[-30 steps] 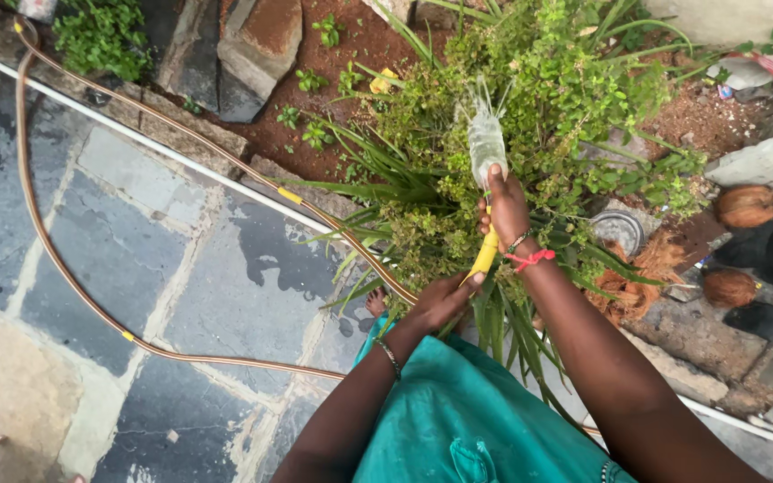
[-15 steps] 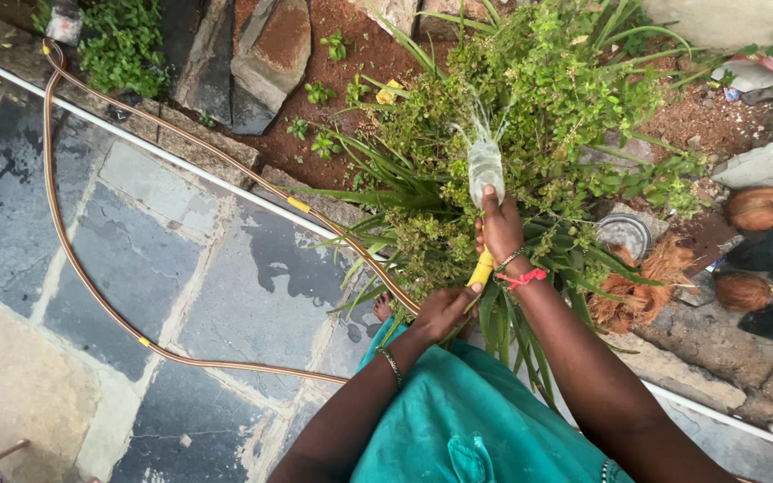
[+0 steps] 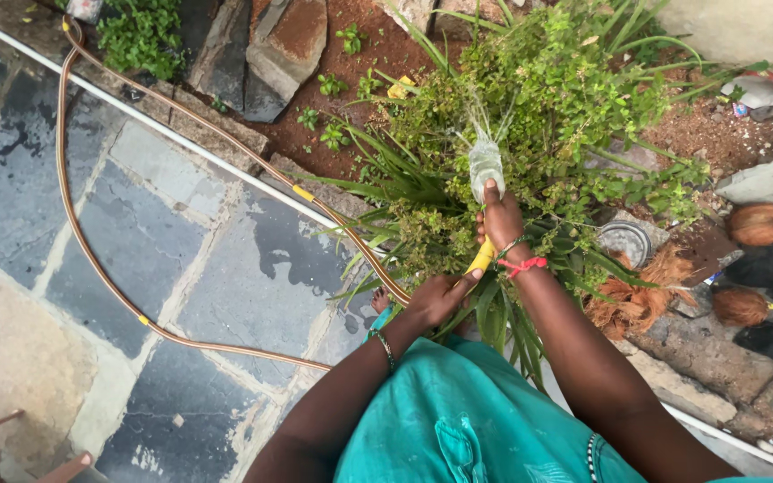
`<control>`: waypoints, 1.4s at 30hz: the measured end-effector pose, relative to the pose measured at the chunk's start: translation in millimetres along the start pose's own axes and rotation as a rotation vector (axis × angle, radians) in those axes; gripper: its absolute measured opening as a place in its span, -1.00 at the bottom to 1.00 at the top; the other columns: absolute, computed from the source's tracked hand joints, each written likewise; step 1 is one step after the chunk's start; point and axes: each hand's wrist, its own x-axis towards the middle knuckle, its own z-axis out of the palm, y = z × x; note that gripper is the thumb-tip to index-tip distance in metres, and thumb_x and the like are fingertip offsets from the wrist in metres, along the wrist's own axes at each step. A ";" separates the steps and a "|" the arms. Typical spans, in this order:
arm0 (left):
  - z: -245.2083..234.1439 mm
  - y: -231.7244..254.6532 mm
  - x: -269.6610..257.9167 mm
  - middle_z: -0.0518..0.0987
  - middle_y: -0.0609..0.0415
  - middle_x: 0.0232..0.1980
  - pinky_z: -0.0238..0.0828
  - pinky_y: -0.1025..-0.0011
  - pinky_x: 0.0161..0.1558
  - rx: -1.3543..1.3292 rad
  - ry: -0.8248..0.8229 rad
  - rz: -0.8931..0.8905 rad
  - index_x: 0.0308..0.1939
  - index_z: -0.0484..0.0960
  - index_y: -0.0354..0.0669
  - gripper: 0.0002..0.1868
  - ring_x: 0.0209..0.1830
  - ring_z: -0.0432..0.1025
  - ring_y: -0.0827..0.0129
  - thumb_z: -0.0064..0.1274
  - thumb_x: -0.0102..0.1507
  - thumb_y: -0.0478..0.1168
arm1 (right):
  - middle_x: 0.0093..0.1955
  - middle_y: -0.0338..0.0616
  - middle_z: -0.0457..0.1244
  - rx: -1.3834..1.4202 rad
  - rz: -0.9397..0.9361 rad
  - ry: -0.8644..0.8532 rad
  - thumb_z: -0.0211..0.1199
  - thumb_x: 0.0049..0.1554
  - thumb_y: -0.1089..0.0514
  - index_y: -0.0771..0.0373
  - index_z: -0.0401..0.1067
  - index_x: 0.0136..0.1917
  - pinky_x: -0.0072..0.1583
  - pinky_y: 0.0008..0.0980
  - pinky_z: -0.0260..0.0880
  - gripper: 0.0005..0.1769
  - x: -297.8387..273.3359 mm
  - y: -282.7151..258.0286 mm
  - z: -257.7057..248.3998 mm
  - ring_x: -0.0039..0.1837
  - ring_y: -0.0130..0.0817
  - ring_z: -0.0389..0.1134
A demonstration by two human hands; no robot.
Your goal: The person waters plants in a garden bed and containers using a hose with a plastic bag tied at the end to diffuse the spray.
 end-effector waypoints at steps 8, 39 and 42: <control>6.1 7.8 1.6 0.66 -0.13 -0.38 0.43 0.09 -0.01 0.033 0.033 -0.001 -0.40 0.71 -0.08 -0.05 -0.22 0.58 -0.01 -0.60 0.28 0.55 | -0.38 -0.24 0.16 -0.095 -0.012 -0.077 -0.05 0.31 -0.37 0.25 0.24 0.08 -0.45 -0.39 0.21 -0.40 21.9 -1.8 -3.9 -0.48 -0.48 0.14; 38.8 -49.2 83.8 0.46 0.11 -0.49 0.22 0.30 -0.55 -0.828 0.101 0.094 -0.16 0.52 -0.20 -0.40 -0.61 0.32 0.32 -0.20 0.45 0.31 | -0.40 -0.15 0.27 -0.402 -0.129 -0.039 0.08 0.20 -0.35 0.32 0.27 0.14 -0.42 -0.29 0.35 -0.34 59.0 -4.2 53.9 -0.45 -0.34 0.28; 14.2 -51.5 87.2 0.53 -0.02 -0.56 0.39 0.32 -0.47 -0.378 0.113 0.073 -0.30 0.58 -0.29 -0.28 -0.59 0.47 0.24 -0.34 0.46 0.30 | -0.39 -0.13 0.24 -0.336 -0.085 -0.030 0.02 0.32 -0.42 0.44 0.35 0.00 -0.39 -0.31 0.32 -0.23 78.1 9.1 48.8 -0.43 -0.35 0.27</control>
